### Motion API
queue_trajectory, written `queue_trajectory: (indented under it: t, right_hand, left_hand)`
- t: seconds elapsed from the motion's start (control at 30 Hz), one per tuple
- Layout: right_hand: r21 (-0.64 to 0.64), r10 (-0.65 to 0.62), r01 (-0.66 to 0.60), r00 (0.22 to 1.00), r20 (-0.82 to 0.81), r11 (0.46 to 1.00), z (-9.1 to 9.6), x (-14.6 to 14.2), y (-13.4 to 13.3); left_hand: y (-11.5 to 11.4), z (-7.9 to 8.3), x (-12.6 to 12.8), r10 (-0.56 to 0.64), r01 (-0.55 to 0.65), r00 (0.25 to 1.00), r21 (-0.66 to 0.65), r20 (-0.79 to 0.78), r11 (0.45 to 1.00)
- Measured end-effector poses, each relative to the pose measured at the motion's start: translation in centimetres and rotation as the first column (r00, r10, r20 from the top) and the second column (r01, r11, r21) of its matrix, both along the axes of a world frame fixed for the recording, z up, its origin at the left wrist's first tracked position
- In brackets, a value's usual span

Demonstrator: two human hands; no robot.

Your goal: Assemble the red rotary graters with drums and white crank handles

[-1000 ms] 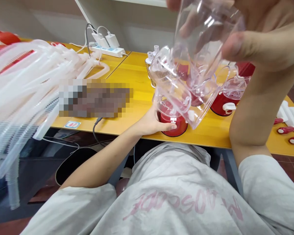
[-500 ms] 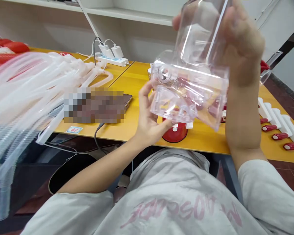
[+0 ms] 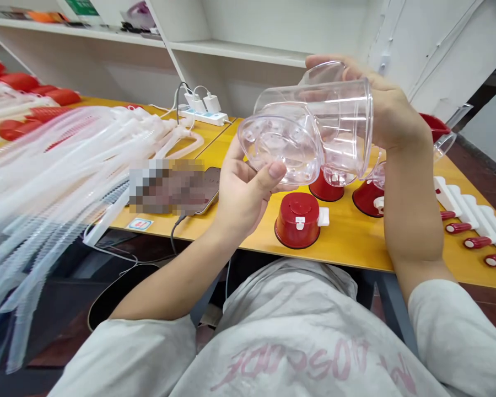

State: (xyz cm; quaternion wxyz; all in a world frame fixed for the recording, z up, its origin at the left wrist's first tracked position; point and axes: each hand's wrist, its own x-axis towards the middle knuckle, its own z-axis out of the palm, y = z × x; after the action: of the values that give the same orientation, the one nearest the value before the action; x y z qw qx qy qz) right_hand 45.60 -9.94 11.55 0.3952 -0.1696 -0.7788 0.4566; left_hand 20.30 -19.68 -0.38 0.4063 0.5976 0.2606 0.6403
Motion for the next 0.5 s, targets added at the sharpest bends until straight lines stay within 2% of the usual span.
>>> queue_trajectory:
  t: [0.07, 0.2, 0.33, 0.4, 0.5]
  right_hand:
    - [-0.024, 0.032, -0.034, 0.997, -0.064, 0.999, 0.2, 0.4, -0.2]
    - [-0.036, 0.020, -0.020, 1.000, -0.023, 0.999, 0.8, 0.7, -1.2]
    - [-0.002, 0.036, -0.036, 0.999, 0.008, 0.999, 0.7, 0.1, -1.7]
    - [0.027, 0.043, -0.043, 0.999, -0.011, 0.999, 0.6, -0.6, -1.8]
    - [0.092, 0.044, -0.042, 0.999, -0.020, 0.995, 0.6, -1.6, -2.7]
  left_hand:
    - [0.1, 0.3, -0.2, -0.008, 0.008, 1.000, 0.009, -0.006, 1.000]
    - [0.0, 0.0, -0.8, 0.020, -0.019, 1.000, 0.071, -0.022, 0.997]
    - [-1.2, -0.2, -1.8, 0.140, -0.117, 0.983, 0.182, -0.119, 0.976]
    - [-2.0, -0.3, -2.4, 0.242, -0.198, 0.959, 0.263, -0.147, 0.944]
    - [-2.1, -1.1, -3.5, 0.379, -0.284, 0.913, 0.426, -0.155, 0.859]
